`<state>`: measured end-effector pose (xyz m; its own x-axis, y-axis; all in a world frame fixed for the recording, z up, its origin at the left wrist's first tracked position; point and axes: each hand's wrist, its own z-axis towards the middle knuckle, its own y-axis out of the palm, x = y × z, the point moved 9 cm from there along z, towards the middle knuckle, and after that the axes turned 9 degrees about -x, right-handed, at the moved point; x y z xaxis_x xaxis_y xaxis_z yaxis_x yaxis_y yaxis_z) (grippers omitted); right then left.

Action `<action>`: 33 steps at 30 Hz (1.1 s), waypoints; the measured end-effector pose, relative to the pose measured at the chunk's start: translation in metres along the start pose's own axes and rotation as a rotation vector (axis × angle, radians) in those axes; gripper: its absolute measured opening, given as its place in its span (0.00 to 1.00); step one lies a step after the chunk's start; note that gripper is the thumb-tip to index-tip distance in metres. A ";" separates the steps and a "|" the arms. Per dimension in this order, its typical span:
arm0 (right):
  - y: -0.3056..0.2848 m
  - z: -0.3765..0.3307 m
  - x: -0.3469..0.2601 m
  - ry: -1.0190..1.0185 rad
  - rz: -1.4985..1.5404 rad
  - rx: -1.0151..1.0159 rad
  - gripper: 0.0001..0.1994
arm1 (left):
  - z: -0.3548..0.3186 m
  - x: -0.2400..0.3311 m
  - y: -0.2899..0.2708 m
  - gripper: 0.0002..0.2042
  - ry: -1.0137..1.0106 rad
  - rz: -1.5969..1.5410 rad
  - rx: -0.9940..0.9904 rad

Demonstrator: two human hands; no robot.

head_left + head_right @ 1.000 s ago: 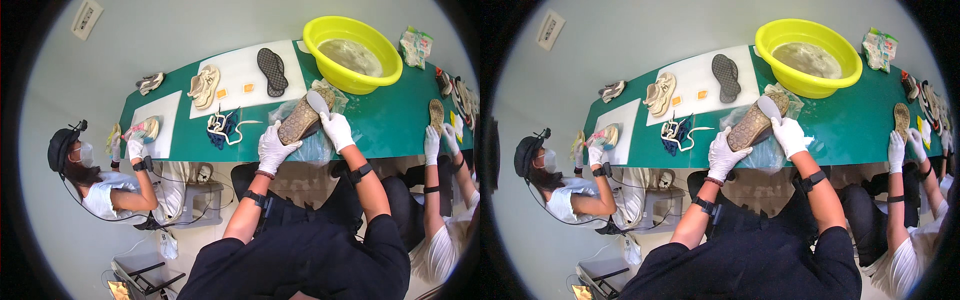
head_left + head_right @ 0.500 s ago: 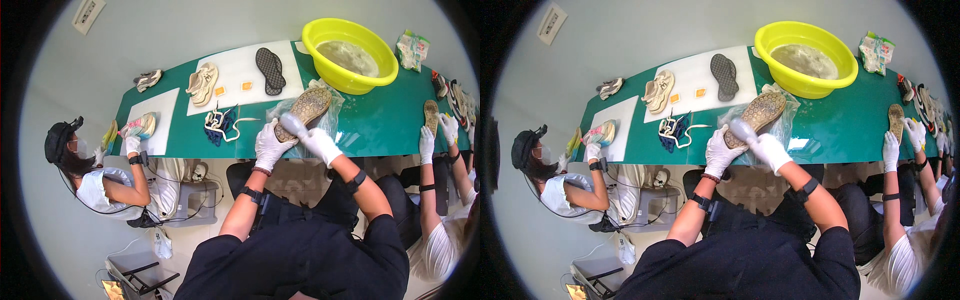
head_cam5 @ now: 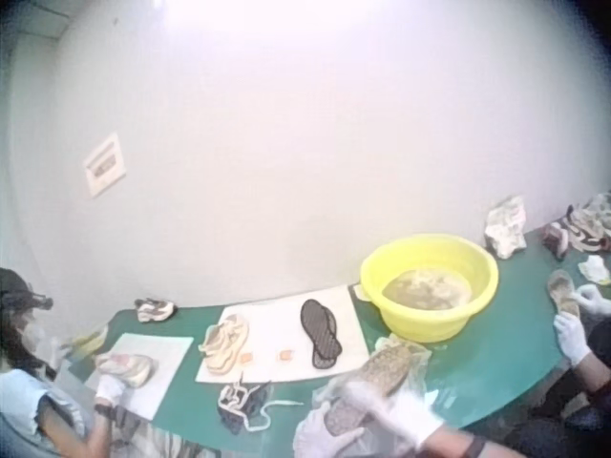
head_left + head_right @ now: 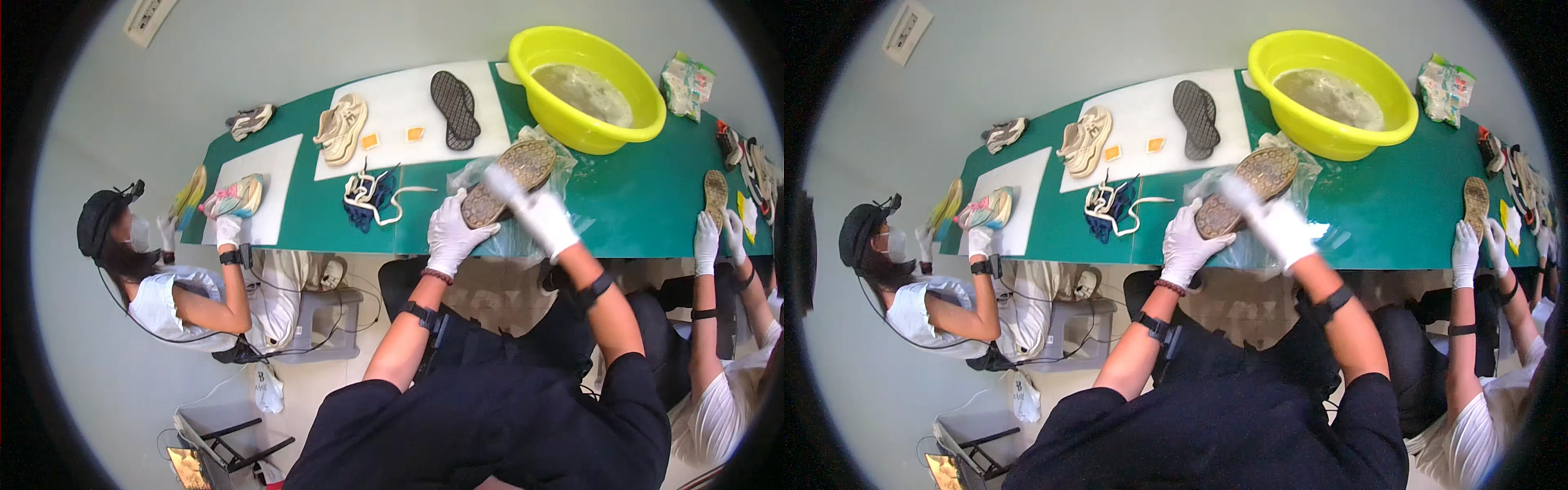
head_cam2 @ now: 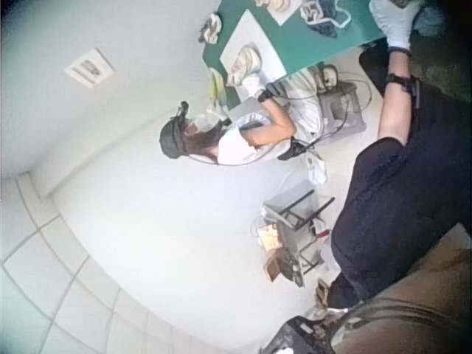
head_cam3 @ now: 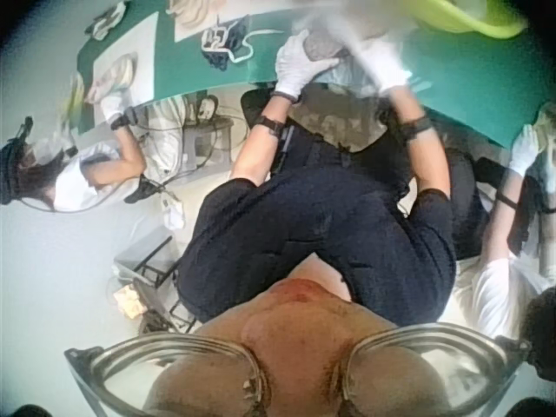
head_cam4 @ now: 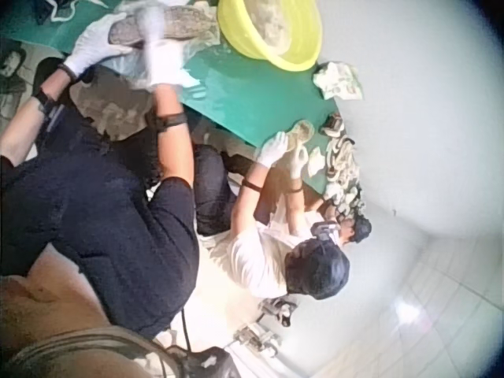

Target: The person cleans the sole of a shoe by scrubbing it with a brush and dipping it into a basin of soapy water.

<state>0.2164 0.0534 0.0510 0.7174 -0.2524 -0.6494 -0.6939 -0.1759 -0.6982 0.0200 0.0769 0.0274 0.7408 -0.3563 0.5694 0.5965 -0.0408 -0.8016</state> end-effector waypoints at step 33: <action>0.002 0.011 0.026 -0.019 0.064 0.067 0.28 | 0.003 0.011 0.006 0.46 0.001 -0.062 -0.012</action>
<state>0.2344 0.0566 0.0290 0.6732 -0.2431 -0.6984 -0.7332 -0.0961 -0.6732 0.0325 0.0756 0.0298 0.7019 -0.3541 0.6180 0.6377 -0.0741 -0.7667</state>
